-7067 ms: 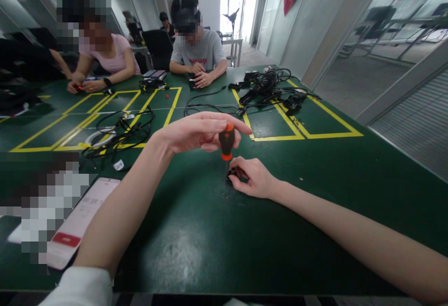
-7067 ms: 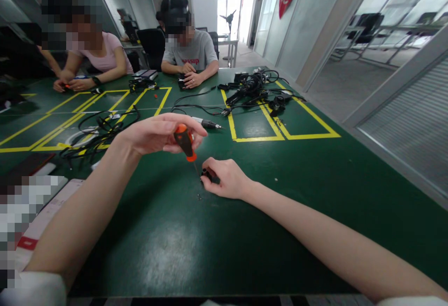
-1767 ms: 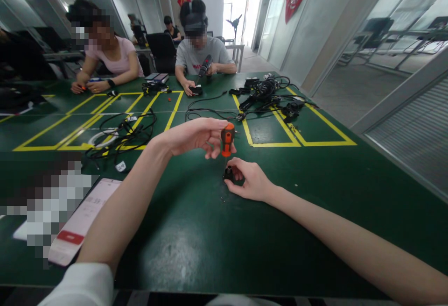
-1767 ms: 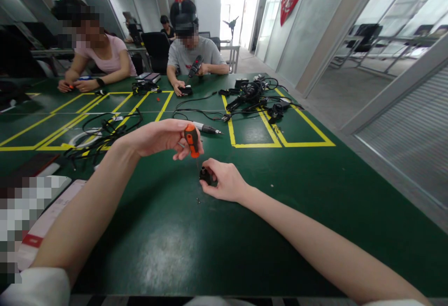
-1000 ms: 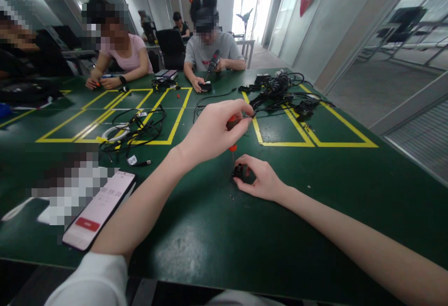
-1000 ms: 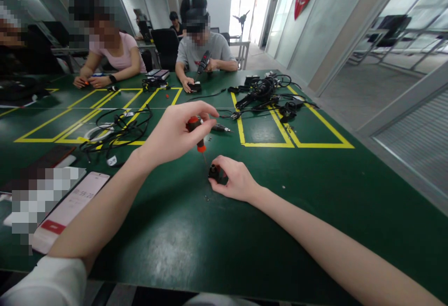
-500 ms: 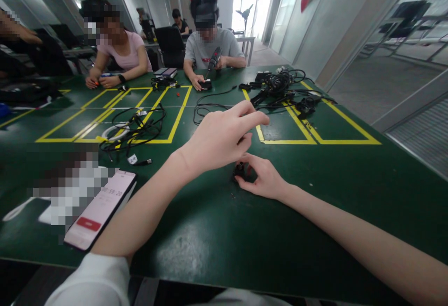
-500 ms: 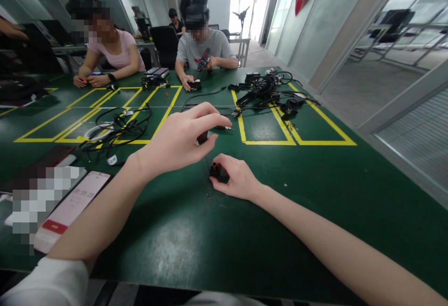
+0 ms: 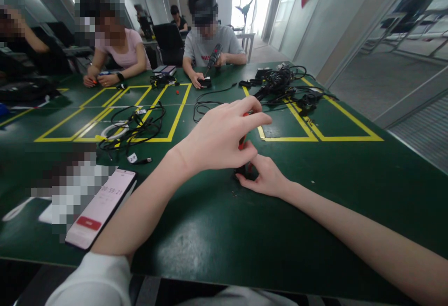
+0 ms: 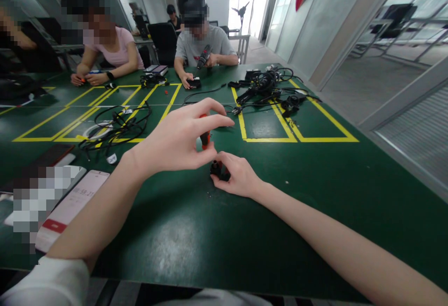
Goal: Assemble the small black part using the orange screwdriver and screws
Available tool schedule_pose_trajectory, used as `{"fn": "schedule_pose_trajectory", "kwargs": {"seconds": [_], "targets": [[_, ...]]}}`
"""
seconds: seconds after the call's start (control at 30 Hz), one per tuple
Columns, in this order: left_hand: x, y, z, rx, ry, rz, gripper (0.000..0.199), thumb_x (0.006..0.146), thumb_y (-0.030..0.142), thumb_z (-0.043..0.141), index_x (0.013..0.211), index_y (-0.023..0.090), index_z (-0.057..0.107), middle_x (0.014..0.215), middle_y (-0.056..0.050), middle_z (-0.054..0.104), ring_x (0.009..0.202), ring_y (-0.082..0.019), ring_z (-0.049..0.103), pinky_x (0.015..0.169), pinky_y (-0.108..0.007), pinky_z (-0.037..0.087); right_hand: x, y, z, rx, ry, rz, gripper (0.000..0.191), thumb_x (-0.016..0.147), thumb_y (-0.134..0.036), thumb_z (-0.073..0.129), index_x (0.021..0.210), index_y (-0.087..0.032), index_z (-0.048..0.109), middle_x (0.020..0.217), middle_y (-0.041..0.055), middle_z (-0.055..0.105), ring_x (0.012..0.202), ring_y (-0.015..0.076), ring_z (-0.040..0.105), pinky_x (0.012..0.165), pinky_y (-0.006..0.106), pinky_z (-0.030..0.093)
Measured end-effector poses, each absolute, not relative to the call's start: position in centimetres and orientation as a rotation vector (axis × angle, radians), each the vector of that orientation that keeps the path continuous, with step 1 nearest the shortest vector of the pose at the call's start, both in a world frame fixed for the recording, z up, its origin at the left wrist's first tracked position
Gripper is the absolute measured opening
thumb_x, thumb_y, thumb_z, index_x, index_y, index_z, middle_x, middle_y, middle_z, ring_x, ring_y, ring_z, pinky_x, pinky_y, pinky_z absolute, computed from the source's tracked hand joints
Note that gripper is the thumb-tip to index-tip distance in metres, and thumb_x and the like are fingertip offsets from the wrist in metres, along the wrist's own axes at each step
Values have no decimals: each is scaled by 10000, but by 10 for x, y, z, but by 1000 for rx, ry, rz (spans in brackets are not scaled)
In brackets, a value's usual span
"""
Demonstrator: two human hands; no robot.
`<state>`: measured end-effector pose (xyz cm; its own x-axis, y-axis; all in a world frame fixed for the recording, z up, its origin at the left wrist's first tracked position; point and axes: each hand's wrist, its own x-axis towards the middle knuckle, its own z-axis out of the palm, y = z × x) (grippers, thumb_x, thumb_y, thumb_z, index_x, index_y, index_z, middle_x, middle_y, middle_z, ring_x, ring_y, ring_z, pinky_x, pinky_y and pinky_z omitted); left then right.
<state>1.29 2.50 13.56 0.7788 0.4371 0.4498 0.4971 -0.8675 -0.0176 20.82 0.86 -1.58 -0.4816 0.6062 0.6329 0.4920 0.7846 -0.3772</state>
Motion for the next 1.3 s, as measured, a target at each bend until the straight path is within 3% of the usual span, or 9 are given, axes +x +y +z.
{"fn": "schedule_pose_trajectory", "kwargs": {"seconds": [0.13,0.23,0.4,0.77,0.9,1.3], "targets": [[12,24,138,-2829,-815,-624,416,906,160,501,1291,233,641,1268,-71,649,864,-159,680,763,-283,543,208,9,-15,-797,-2191,176,232,855,-206,623,1054,-223,505,895,30,674,642,163,635,577,265,506],[11,24,138,-2837,-811,-640,397,906,182,521,1279,229,646,1197,-63,675,928,-181,688,792,-284,549,208,9,-15,-787,-2181,162,214,859,-217,625,1031,-226,499,874,24,665,635,161,628,569,263,500],[12,24,138,-2857,-764,-666,433,899,140,495,1298,230,637,1289,-79,641,958,-175,683,805,-288,554,209,9,-15,-816,-2194,199,216,860,-220,627,1036,-224,503,885,26,669,653,162,640,578,260,506],[12,21,140,-2792,-895,-626,462,900,185,511,1346,249,614,1259,-62,658,872,-166,689,756,-284,548,209,9,-17,-824,-2192,214,219,862,-228,629,1051,-215,519,921,40,681,659,157,637,586,261,510],[13,20,140,-2829,-807,-625,455,879,181,519,1316,241,629,1284,-72,648,934,-180,690,784,-287,558,209,9,-17,-830,-2178,187,197,853,-235,639,993,-227,501,841,12,652,654,166,633,580,262,490],[11,20,140,-2862,-767,-629,496,892,161,510,1372,251,598,1276,-73,641,951,-175,688,808,-281,559,207,9,-16,-828,-2189,219,200,851,-226,635,1009,-228,513,866,19,669,688,175,649,596,269,498]]}}
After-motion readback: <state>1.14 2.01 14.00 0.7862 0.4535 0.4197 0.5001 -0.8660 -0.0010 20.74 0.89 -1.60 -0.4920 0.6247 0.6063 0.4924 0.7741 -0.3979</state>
